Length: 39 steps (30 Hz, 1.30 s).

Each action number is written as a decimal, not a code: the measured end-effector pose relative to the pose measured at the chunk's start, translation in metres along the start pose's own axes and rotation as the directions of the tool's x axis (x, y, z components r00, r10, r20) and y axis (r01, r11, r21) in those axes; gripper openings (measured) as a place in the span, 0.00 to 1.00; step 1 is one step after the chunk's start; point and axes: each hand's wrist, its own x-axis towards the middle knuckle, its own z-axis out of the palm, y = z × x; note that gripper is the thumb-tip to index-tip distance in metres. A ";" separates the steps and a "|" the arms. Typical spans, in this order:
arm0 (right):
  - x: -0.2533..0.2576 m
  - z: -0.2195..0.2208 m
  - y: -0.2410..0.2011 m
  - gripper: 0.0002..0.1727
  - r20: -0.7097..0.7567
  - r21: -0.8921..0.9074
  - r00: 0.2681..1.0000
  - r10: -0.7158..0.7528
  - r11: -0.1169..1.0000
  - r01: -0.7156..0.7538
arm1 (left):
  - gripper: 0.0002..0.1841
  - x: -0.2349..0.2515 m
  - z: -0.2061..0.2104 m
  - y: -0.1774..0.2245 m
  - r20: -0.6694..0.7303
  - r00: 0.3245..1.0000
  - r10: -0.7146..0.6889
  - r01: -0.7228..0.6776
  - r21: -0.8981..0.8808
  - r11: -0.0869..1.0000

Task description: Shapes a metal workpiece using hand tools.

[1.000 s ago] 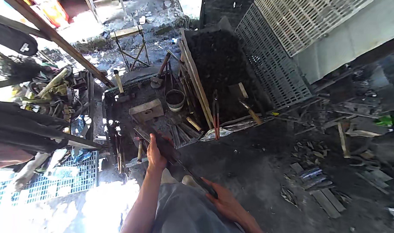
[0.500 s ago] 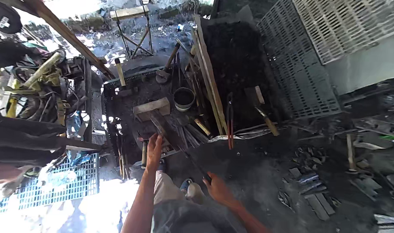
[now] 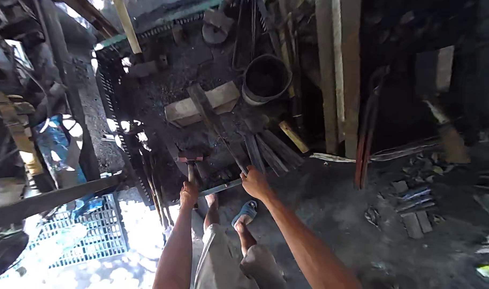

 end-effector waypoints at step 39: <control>-0.027 0.027 0.050 0.34 0.056 0.052 0.998 0.037 0.998 -0.040 | 0.13 -0.321 -0.424 0.308 -0.271 -0.290 0.918 -0.956 0.036 -0.292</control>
